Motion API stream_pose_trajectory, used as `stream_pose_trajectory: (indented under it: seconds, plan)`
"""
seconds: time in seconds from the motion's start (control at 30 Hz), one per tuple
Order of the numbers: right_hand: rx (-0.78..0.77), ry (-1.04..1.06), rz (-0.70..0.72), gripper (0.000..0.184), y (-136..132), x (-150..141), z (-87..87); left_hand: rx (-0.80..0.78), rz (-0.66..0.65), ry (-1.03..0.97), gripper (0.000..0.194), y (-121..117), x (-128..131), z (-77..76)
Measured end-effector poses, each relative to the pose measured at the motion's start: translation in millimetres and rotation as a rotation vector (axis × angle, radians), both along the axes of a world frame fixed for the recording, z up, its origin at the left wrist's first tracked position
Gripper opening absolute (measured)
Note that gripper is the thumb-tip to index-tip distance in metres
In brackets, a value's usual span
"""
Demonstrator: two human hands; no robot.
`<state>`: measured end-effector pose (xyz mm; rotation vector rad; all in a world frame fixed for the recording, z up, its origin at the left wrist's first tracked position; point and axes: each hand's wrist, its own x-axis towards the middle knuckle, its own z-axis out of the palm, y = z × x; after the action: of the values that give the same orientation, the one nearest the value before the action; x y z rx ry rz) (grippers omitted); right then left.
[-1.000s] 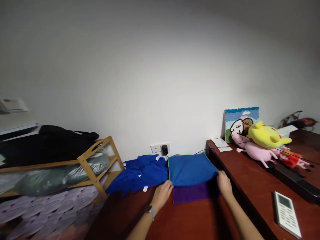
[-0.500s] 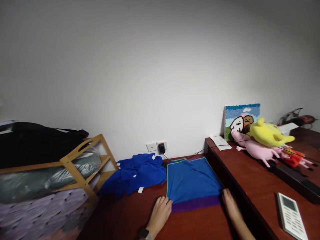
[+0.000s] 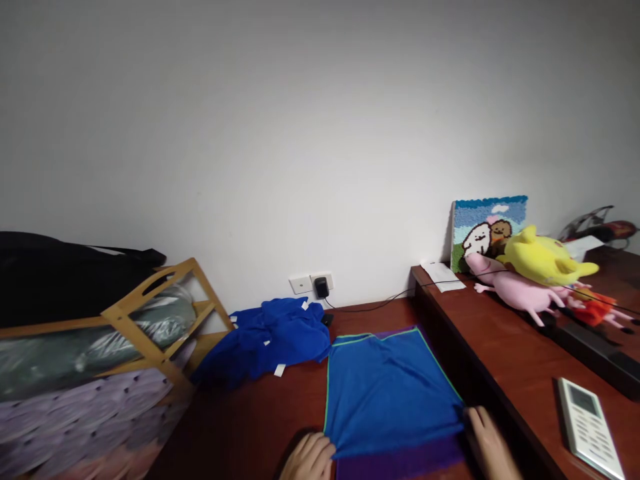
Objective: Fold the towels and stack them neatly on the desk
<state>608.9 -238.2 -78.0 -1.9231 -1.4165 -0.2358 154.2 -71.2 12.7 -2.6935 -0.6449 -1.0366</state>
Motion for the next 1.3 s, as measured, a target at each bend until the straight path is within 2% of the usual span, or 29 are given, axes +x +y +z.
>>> stream_pose_trajectory:
  seconds: [0.03,0.1,0.17,0.27,0.37,0.43,0.47,0.53,0.6,0.67,0.77,0.87,0.97,1.1,1.2,1.3]
  plan:
    - [-0.025,-0.015,0.043,0.036,-5.0,-7.4,17.4,0.014,0.021,-0.014,0.037,3.1,-3.9,4.9]
    - [-0.060,-0.048,0.112,0.038,-6.2,-23.2,66.2,0.055,0.058,-0.029,0.042,17.2,-9.8,26.0]
    - [-0.015,-0.089,0.097,0.042,4.0,-35.9,130.6,0.103,0.062,-0.047,0.040,39.3,-11.8,64.4]
    - [0.076,-0.110,0.025,0.039,26.4,-41.9,241.3,0.023,0.079,-0.044,0.035,72.0,-9.8,149.2]
    - [0.209,-0.141,-0.006,0.037,30.6,-35.3,343.6,0.030,0.115,-0.125,0.030,81.6,-13.2,244.3]
    - [0.210,-0.160,0.046,0.039,17.0,-29.9,394.8,0.054,0.066,-0.108,0.033,71.1,-23.2,298.9]
    - [0.186,-0.159,0.087,0.042,6.4,-27.9,413.9,0.056,0.029,-0.087,0.034,61.9,-30.5,321.3]
    - [0.130,-0.142,0.167,0.050,-19.3,-25.9,438.8,0.019,-0.040,-0.042,0.036,38.8,-48.0,355.8]
    - [0.093,-0.117,0.213,0.056,-46.9,-24.8,449.4,-0.060,-0.078,-0.012,0.036,13.6,-66.7,377.6]
    - [0.061,-0.091,0.249,0.055,-72.6,-22.8,451.3,-0.158,-0.082,0.002,0.035,-9.4,-83.8,390.0]
    - [-0.021,-0.023,0.327,0.044,-101.6,-18.7,449.5,-0.264,-0.080,0.010,0.035,-32.3,-101.4,397.5]
    - [-0.149,0.030,0.379,0.036,-109.6,-19.0,445.7,-0.354,-0.075,0.034,0.034,-35.3,-105.3,394.7]
    - [-0.259,0.055,0.400,0.038,-89.1,-24.2,432.5,-0.523,-0.052,0.099,0.035,-18.8,-94.9,380.4]
    - [-0.320,0.147,0.400,0.040,-27.5,-23.9,403.6,-0.705,-0.034,0.129,0.039,20.9,-67.2,354.7]
    - [-0.184,0.079,0.315,0.039,21.0,-15.3,393.8,-0.697,0.001,0.095,0.040,49.8,-44.6,344.5]
    - [-0.011,-0.018,0.180,0.030,51.1,-6.3,397.3,-0.609,0.003,0.052,0.040,67.2,-28.0,342.1]
